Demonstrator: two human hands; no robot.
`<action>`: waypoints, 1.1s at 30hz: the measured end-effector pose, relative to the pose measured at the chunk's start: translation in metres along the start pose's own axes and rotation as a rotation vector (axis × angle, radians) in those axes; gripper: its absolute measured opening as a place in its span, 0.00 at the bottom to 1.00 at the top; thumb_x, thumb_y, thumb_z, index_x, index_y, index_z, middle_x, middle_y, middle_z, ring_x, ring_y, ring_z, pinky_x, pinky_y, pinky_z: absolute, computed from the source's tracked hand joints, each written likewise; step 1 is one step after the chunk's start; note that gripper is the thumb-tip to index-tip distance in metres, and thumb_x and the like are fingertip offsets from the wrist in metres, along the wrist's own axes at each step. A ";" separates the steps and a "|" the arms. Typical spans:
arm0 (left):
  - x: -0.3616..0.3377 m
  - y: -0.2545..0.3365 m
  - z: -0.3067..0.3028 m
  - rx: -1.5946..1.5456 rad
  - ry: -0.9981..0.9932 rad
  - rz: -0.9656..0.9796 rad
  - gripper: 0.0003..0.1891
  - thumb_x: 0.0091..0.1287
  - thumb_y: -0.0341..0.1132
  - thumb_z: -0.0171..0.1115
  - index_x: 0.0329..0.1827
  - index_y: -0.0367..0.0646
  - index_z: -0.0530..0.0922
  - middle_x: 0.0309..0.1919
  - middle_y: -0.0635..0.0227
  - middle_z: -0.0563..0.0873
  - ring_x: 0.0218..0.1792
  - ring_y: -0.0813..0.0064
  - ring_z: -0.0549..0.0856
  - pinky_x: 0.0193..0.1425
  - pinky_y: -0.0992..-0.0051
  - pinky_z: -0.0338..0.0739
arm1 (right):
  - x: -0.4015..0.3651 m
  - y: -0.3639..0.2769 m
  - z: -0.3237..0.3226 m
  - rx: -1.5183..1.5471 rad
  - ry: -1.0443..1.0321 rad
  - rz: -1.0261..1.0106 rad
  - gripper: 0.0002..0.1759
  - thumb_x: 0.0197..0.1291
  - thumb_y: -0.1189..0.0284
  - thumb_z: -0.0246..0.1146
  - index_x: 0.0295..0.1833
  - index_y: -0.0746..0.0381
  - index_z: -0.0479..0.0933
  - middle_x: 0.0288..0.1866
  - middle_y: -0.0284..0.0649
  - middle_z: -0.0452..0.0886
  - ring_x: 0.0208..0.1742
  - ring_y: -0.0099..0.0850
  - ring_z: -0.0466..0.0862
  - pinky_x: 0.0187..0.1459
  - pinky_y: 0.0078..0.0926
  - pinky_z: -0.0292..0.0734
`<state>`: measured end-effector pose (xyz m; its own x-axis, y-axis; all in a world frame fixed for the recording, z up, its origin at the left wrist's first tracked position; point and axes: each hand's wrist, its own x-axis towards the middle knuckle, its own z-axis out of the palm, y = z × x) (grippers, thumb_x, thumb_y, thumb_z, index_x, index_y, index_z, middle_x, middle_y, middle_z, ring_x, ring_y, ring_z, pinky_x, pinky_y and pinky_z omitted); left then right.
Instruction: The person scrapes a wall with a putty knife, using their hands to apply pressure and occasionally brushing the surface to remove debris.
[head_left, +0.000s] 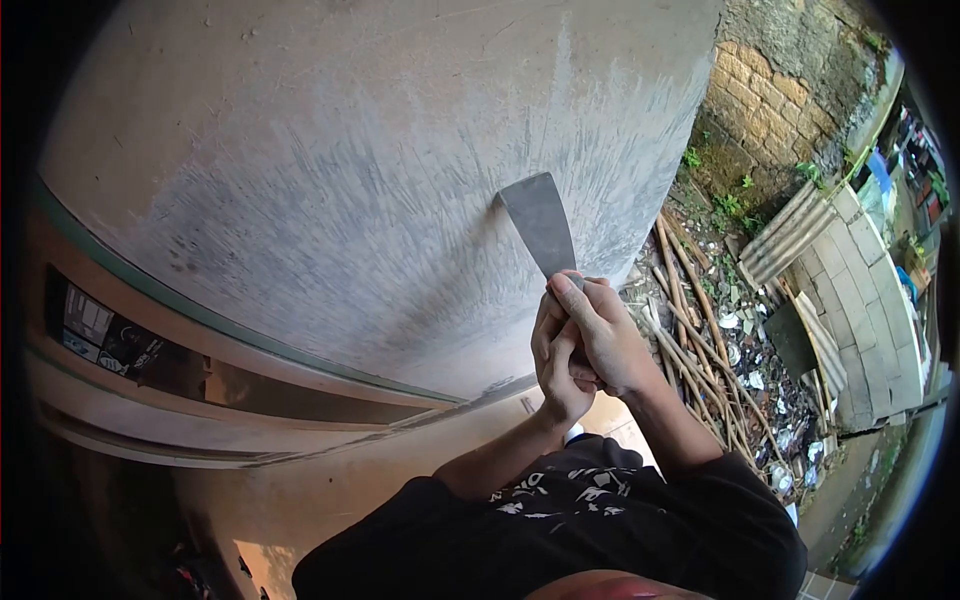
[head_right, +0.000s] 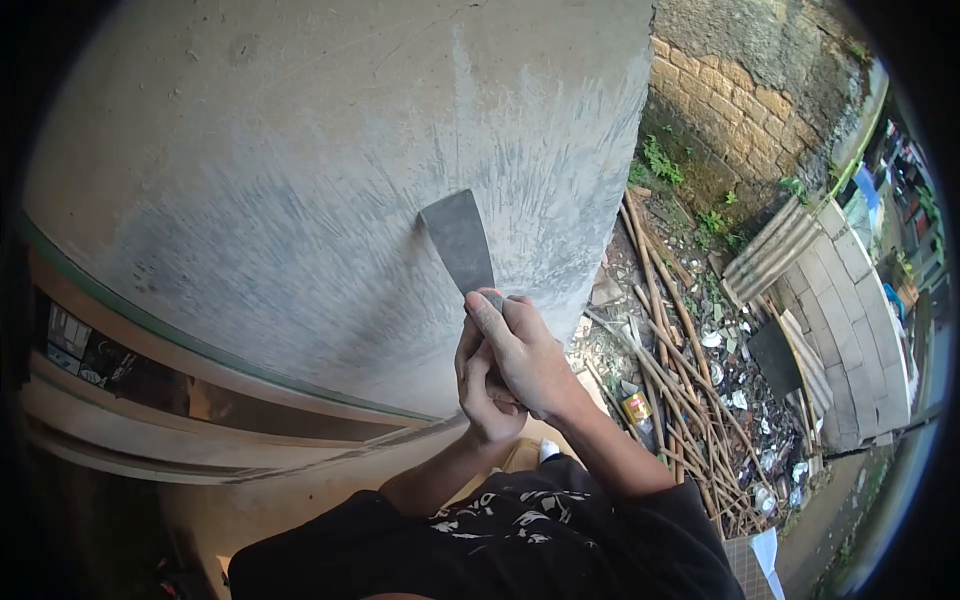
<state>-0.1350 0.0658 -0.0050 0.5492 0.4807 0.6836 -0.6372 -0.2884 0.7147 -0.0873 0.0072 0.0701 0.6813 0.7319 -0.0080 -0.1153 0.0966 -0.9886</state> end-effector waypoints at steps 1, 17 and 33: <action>0.005 0.011 0.004 0.104 0.003 0.064 0.25 0.67 0.33 0.44 0.61 0.21 0.66 0.61 0.43 0.73 0.59 0.52 0.77 0.60 0.64 0.74 | -0.001 -0.009 0.005 -0.060 0.048 -0.075 0.22 0.75 0.61 0.48 0.29 0.63 0.67 0.22 0.33 0.70 0.23 0.21 0.71 0.27 0.17 0.68; 0.013 0.005 -0.008 -0.320 0.031 -0.346 0.25 0.66 0.37 0.41 0.60 0.28 0.69 0.53 0.55 0.76 0.56 0.66 0.76 0.61 0.70 0.68 | 0.011 0.019 0.005 -0.113 0.100 -0.176 0.25 0.73 0.56 0.50 0.29 0.65 0.72 0.20 0.34 0.69 0.25 0.22 0.70 0.29 0.26 0.68; 0.029 0.012 -0.016 -0.050 -0.032 -0.241 0.25 0.65 0.38 0.43 0.59 0.27 0.70 0.55 0.48 0.76 0.57 0.56 0.77 0.61 0.68 0.69 | 0.021 0.013 0.011 -0.174 0.161 -0.102 0.26 0.74 0.58 0.48 0.27 0.66 0.72 0.21 0.38 0.74 0.28 0.24 0.75 0.34 0.22 0.70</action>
<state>-0.1356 0.0894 0.0207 0.7050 0.5036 0.4994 -0.5115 -0.1268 0.8499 -0.0824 0.0307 0.0588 0.7911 0.6060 0.0827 0.0764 0.0363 -0.9964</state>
